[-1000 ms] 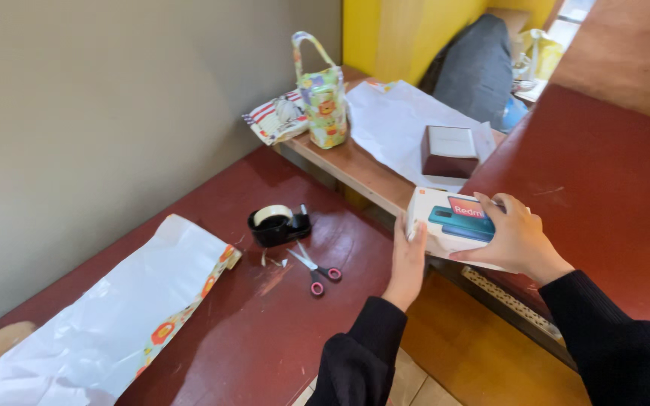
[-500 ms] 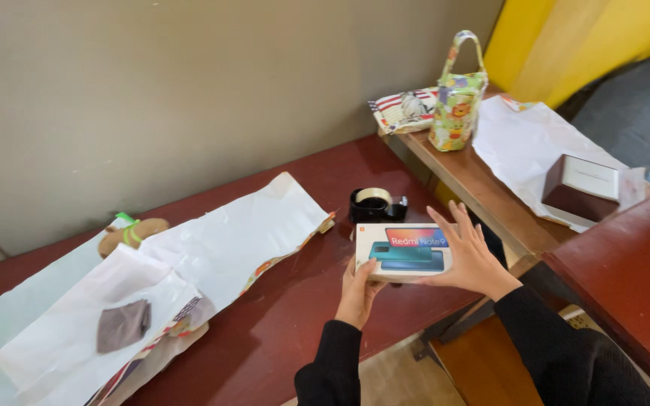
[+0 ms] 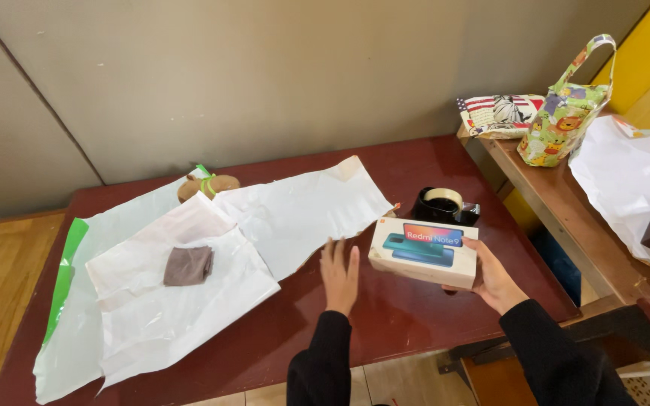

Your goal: The person wraps a small cylindrical item in patterned paper, folds the edges, and secures them with tape. They then place the wrapped item on a nearby table and pick up a rectangular box to begin wrapping it.

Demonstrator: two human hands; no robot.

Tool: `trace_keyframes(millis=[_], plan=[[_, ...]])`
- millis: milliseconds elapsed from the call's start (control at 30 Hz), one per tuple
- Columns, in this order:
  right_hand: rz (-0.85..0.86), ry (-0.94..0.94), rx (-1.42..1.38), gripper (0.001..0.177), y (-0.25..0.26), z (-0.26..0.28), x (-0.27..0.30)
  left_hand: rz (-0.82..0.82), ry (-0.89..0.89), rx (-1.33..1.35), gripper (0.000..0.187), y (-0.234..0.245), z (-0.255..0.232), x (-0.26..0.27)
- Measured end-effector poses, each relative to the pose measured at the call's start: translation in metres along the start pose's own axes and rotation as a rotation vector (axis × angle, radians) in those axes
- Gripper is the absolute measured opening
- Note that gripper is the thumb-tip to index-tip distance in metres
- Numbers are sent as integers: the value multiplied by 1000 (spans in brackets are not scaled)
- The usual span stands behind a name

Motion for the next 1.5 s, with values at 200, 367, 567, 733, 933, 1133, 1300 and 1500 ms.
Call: trace_keyframes(millis=[200, 367, 567, 733, 933, 1133, 1300, 1500], plan=[[-105, -38, -104, 71, 35, -9, -6, 348, -148, -816, 39, 15, 49, -29], [-164, -61, -96, 71, 53, -17, -7, 174, -582, -711, 88, -6, 19, -35], [-200, -83, -95, 70, 77, -27, -6, 63, -453, -665, 28, -11, 41, -52], [-225, -53, -79, 71, 95, -22, -2, -178, -476, -354, 15, 18, -30, -100], [-239, -32, -124, 70, 112, -19, -9, -452, -695, -125, 16, 105, -157, -152], [-167, 39, -215, 71, 115, -13, -18, -513, -710, 181, 11, 144, -224, -155], [-96, 16, -352, 70, 108, -7, -24, -254, -402, 319, 17, 122, -203, -172], [-52, 108, -426, 75, 106, -4, -31, 295, -399, 283, 27, 17, -166, -57]])
Point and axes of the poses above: each hand's wrist, its own x-axis away from the middle knuckle, its own y-axis out of the back of the hand, z = x × y, the point moved 9 cm from there along -x, towards the middle knuckle, and after that the axes turned 14 degrees about -z, right-handed, at the moved point
